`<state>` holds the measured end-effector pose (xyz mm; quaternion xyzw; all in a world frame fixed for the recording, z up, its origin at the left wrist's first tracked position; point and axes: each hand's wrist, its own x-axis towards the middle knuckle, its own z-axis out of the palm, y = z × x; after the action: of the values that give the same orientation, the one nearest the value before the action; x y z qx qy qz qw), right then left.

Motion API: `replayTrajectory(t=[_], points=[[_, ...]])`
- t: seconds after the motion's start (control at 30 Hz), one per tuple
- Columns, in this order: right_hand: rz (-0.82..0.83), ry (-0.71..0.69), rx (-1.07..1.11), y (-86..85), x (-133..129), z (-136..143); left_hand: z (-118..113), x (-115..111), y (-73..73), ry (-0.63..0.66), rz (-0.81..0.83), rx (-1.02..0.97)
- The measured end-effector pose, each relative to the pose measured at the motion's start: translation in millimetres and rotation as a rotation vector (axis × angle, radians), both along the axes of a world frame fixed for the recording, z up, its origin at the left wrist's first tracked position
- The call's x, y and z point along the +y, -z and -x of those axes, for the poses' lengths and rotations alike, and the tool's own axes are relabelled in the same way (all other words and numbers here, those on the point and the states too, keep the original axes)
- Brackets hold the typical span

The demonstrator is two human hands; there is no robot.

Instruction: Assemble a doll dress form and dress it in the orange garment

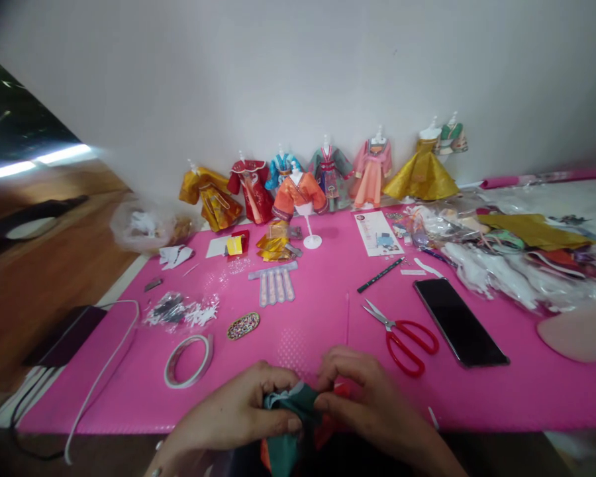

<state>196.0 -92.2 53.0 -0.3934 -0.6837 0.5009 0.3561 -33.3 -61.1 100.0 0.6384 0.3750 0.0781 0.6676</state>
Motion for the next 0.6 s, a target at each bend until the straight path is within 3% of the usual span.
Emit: replayTrajectory(t=[0.1,0.23,0.33,0.4,0.47,0.6], points=[[-0.064,0.073,0.035,3.1,1.7,-4.1,6.0,-3.3,9.0,-0.139,-0.013,0.024],[-0.125,0.158,0.035,4.7,-2.6,-10.4,12.8,-8.8,19.1,-0.249,0.111,0.055],[-0.11,0.218,0.052,6.2,-10.3,-9.6,13.1,-12.0,18.7,-0.314,-0.032,-0.006],[-0.035,0.244,0.103,7.8,-17.0,-7.0,11.8,-14.2,16.5,-0.313,-0.203,-0.082],[0.072,0.271,0.177,8.9,-23.2,-3.9,10.6,-17.3,16.4,-0.265,-0.27,-0.164],[0.224,0.284,0.258,7.3,-30.5,-0.5,11.0,-24.2,27.7,-0.156,-0.059,-0.298]])
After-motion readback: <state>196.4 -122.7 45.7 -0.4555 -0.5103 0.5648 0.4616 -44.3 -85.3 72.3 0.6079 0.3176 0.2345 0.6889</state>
